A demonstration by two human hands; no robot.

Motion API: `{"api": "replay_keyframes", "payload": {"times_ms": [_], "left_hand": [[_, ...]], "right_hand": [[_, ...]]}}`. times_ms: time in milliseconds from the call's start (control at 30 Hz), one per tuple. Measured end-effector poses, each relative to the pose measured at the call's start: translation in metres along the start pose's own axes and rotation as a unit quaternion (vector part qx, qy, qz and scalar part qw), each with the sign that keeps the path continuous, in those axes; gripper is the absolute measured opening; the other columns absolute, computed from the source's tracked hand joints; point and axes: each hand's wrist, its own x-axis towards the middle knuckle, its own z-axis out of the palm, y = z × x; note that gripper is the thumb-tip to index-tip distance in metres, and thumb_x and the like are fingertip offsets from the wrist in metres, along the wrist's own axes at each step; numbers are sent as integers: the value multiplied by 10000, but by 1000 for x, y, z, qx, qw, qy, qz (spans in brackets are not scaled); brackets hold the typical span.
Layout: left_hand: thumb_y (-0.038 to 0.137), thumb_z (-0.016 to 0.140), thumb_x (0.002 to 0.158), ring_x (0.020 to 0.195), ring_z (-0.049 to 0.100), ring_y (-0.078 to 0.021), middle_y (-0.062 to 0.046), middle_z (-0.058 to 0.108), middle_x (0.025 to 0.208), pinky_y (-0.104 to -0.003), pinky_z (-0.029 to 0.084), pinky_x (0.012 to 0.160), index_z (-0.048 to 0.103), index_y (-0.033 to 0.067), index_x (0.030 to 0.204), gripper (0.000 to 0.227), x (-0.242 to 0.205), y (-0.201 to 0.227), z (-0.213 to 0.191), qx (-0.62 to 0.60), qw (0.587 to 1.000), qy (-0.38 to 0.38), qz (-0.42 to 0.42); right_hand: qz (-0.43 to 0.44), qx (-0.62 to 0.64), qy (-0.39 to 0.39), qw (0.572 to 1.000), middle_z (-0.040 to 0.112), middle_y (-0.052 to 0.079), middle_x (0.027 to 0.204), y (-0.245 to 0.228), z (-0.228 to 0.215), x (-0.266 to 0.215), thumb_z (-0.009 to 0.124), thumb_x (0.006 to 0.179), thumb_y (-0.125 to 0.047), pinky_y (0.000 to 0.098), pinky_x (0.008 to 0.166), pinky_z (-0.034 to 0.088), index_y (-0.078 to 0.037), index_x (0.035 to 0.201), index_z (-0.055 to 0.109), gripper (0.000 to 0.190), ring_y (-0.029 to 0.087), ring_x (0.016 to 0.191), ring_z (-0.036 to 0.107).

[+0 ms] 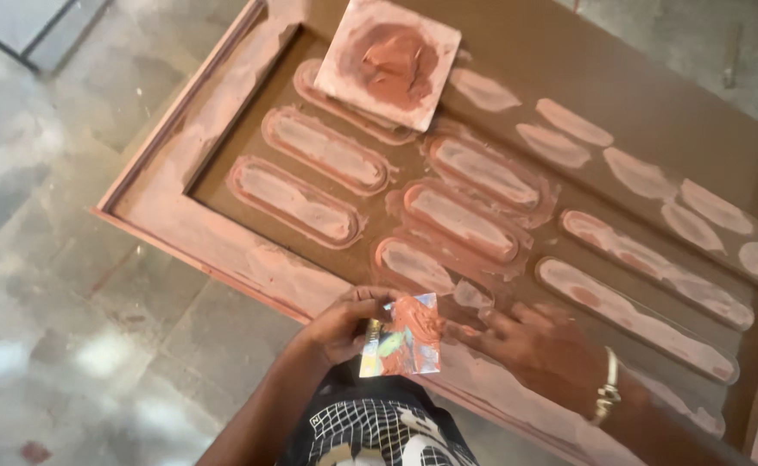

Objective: The person uses a putty knife to scoop a pinkish filler paste from a square tile and applies it into recessed oval indentations on a large wooden board. They spread the filler across the indentations and smooth the surface with their fingers, repeating the process across multiple sections of the board.

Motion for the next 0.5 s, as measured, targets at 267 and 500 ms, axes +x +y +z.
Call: {"api": "replay_keyframes", "payload": {"times_ms": [267,500], "left_hand": [[-23,564,883,865,745,-146,-129,757,1040,-268,618,804,663,-78,1211,347,2,-10,68,67,998,-5,-18],[43,536,911,671,573,-60,-30,681,881,-207,456,571,681,-35,1240,368,-16,11,106,368,930,-5,6]], "right_hand": [[-39,671,94,734,635,86,1303,-14,26,-41,606,953,28,321,900,527,-172,1642,175,837,174,1013,628],[107,422,151,888,686,48,1195,-11,30,-51,700,841,-61,374,771,555,-203,1590,303,859,235,870,660]]}}
